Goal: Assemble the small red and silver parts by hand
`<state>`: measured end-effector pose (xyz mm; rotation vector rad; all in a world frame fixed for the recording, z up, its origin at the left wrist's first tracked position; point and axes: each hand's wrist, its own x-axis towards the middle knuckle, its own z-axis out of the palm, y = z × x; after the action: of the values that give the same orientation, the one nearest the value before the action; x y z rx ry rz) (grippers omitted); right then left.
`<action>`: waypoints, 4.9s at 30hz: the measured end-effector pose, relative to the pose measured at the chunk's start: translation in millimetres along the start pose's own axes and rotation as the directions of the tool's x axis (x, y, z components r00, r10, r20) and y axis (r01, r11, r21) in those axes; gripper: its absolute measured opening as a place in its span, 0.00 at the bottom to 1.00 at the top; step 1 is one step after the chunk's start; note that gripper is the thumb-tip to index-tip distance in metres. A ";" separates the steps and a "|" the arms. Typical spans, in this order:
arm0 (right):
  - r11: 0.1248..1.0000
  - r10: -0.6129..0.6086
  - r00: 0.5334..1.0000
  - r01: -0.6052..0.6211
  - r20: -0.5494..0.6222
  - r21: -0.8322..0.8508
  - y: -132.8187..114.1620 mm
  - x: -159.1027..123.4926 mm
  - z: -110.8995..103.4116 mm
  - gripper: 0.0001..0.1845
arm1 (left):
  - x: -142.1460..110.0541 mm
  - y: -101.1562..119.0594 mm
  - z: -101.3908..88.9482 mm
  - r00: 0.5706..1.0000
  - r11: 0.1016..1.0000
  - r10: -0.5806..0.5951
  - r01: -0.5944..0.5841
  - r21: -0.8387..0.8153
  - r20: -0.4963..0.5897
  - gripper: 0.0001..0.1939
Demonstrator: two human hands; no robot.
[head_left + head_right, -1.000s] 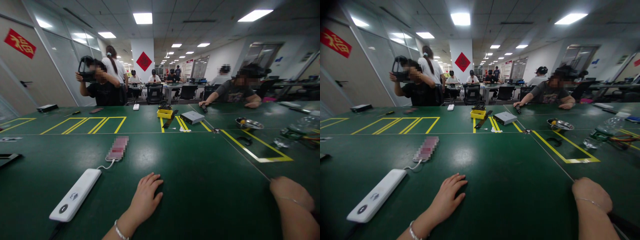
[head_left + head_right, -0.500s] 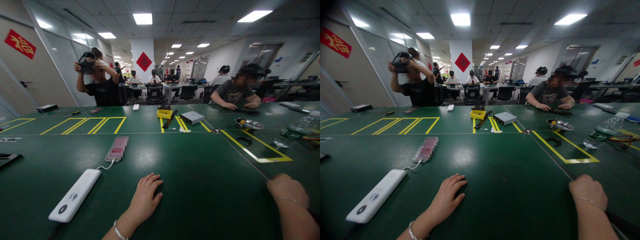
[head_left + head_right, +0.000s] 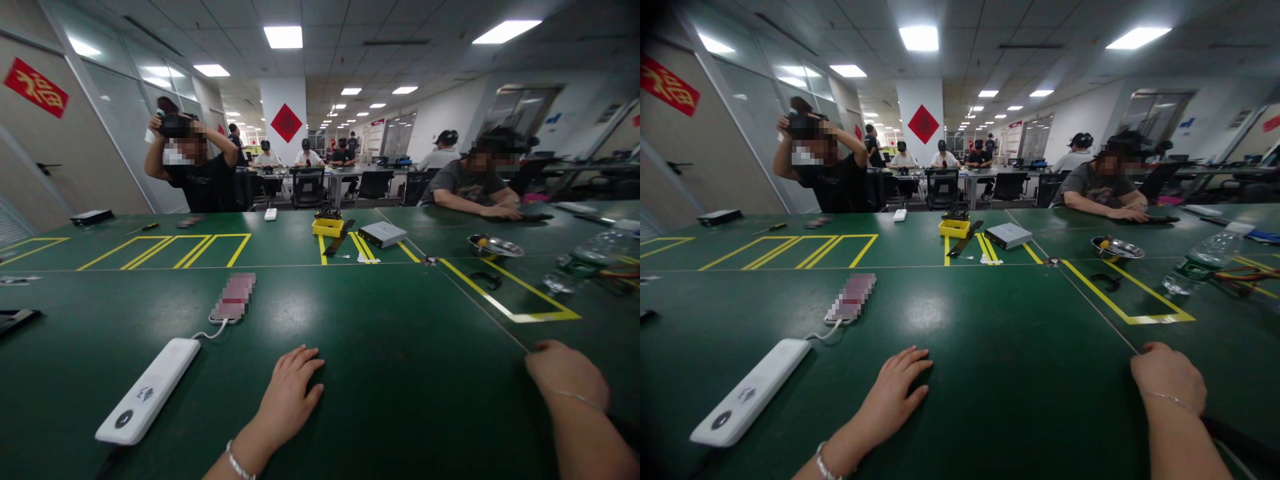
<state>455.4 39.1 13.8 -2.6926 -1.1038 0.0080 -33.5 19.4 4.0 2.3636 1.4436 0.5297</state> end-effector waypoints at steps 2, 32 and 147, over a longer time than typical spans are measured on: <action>0.992 -0.105 0.994 0.108 -0.041 0.073 -24.6 -15.5 -7.1 0.19 | 0.7 0.3 -0.1 1.000 1.000 -0.007 0.007 0.003 -0.009 0.19; 0.997 0.064 0.987 -0.069 0.148 0.023 -40.8 -24.4 10.5 0.27 | 4.2 10.2 7.3 0.955 0.725 -0.290 0.174 -0.667 -0.066 0.06; 0.104 -0.681 0.631 -0.420 0.373 0.901 -208.6 -273.4 32.9 0.24 | -1.8 29.9 12.8 0.872 0.951 0.164 -0.017 0.308 -0.461 0.12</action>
<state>112.2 0.3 4.1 -1.0737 -0.8993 1.4882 -5.0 3.7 6.0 2.6707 1.7225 1.0613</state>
